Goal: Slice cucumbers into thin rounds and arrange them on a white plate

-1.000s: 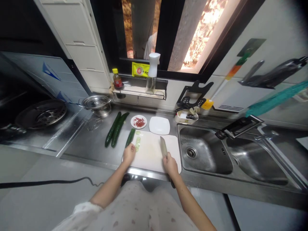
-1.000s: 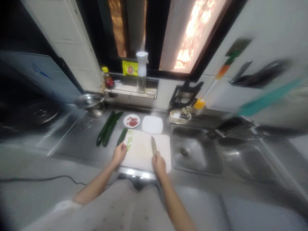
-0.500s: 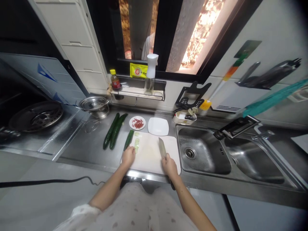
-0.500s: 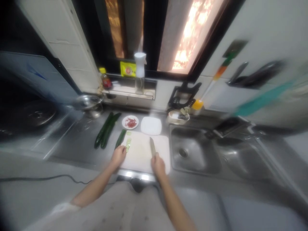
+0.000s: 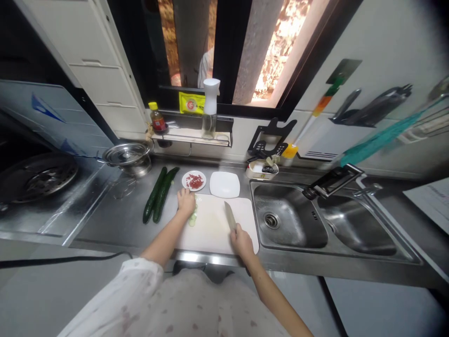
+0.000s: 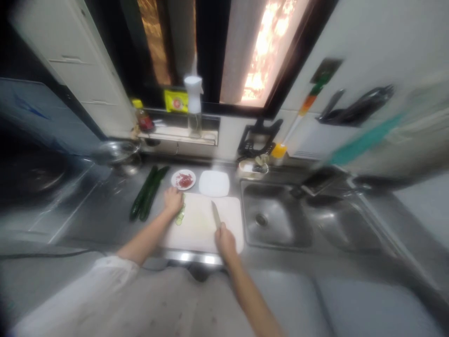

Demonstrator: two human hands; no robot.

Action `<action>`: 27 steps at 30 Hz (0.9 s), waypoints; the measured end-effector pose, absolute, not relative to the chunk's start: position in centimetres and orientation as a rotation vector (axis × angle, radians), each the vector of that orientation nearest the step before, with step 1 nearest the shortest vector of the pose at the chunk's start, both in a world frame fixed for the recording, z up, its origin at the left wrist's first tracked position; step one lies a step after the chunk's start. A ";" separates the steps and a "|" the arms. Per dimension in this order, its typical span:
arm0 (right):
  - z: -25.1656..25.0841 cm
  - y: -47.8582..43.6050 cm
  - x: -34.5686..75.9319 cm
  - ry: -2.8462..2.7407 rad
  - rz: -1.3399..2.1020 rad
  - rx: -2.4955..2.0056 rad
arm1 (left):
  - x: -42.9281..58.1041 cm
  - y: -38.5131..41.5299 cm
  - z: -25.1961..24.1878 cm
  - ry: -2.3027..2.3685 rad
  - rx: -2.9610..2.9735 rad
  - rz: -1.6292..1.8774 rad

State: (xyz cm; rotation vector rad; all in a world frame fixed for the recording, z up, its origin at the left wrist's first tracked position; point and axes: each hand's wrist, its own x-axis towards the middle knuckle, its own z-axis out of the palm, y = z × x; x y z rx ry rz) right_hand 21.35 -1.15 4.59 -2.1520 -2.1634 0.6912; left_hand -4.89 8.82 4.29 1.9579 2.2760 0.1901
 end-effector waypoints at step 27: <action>3.7 -1.3 21.6 -2.145 0.668 -2.153 | -4.6 9.6 4.1 2.065 1.902 0.379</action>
